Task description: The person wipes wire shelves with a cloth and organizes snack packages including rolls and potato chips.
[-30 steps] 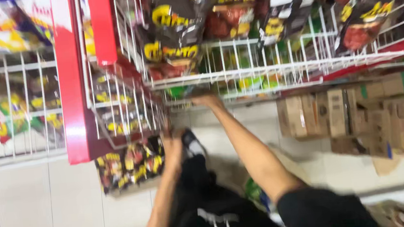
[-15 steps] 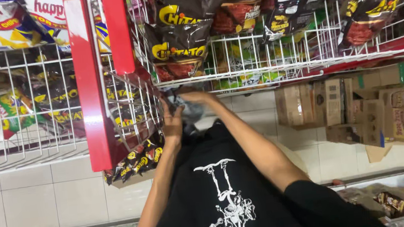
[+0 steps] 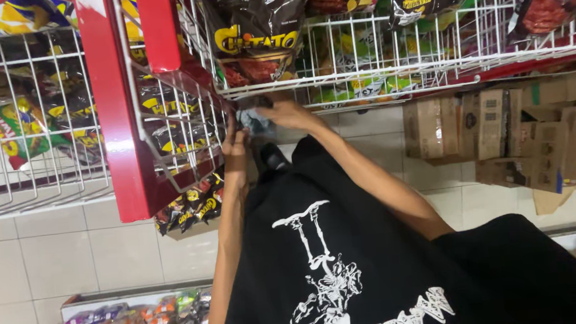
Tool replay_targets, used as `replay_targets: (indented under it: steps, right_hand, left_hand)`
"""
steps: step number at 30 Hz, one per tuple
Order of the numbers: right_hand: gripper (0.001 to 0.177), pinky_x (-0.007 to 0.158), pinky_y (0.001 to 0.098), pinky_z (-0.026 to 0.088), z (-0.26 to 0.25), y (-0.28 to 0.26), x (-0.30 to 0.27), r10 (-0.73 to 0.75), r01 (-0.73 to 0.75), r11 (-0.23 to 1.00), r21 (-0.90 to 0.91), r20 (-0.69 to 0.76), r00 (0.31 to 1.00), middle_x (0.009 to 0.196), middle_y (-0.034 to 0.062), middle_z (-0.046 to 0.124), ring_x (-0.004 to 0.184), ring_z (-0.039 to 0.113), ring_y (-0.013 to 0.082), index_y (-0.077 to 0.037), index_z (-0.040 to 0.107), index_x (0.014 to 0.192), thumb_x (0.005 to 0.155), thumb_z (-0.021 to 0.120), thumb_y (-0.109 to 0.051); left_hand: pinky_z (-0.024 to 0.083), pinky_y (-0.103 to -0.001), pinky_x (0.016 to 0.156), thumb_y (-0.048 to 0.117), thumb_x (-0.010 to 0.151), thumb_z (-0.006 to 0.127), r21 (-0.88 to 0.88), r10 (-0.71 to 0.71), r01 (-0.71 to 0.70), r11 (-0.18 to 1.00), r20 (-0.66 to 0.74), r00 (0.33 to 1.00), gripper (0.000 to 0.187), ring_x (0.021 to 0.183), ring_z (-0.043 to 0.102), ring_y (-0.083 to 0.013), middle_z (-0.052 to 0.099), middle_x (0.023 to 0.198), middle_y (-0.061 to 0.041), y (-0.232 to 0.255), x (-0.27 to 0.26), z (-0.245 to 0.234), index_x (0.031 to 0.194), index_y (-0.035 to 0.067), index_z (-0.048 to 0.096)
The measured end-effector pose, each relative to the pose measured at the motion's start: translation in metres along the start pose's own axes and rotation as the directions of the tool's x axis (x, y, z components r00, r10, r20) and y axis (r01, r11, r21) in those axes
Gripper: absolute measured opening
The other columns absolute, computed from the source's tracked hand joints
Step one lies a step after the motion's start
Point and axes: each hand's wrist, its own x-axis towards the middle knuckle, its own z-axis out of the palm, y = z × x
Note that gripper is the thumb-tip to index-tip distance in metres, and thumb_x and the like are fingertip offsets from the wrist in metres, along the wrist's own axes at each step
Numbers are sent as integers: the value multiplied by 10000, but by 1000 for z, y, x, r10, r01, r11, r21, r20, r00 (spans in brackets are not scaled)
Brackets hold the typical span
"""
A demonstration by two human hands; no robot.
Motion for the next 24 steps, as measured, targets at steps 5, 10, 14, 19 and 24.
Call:
replay_targets:
  steps: [5, 10, 14, 19, 24]
  right_hand:
    - [660, 966, 309, 487, 16, -28, 5, -330, 355, 832, 426, -133, 935, 1286, 105, 622, 1136, 608, 217, -35, 470, 1410, 877, 797, -248]
    - [299, 951, 403, 513, 11, -25, -7, -299, -1, 258, 966, 81, 951, 1082, 115, 687, 1041, 634, 238, 62, 631, 1197, 1007, 776, -117]
    - [271, 1045, 384, 521, -29, -13, -53, -351, -155, -69, 985, 122, 929, 1155, 90, 720, 1112, 660, 217, -8, 655, 1177, 947, 713, -139]
    - [611, 1038, 363, 463, -62, 10, -118, -168, 215, 772, 598, -134, 977, 1306, 115, 582, 1232, 558, 240, 16, 543, 1315, 827, 857, -175]
    - [616, 926, 414, 552, -96, 58, -122, -44, 205, 861, 465, -335, 941, 1308, 215, 634, 1190, 606, 276, 49, 603, 1352, 870, 707, -320]
  left_hand:
    - [380, -315, 1139, 158, 1044, 584, 142, 251, -239, 961, -74, 965, 633, 1377, 442, -191, 406, 1551, -87, -17, 10, 19, 1609, 45, 323]
    - [474, -370, 995, 184, 1007, 627, -118, 93, -121, 986, -220, 971, 631, 1195, 540, -279, 511, 1418, -235, 8, -12, 52, 1563, 65, 355]
    - [532, -550, 953, 142, 992, 572, -461, -316, 251, 851, -67, 946, 566, 1235, 596, -289, 527, 1408, -139, 28, -45, 77, 1481, 137, 286]
    - [583, -508, 989, 133, 964, 563, -165, -216, 224, 961, 63, 974, 477, 1161, 637, -290, 628, 1297, -135, 14, -28, 92, 1402, -33, 469]
    - [458, -440, 1109, 186, 918, 733, 498, 48, -139, 856, 190, 981, 558, 1271, 611, -356, 641, 1357, -188, 27, -26, 139, 1395, -10, 519]
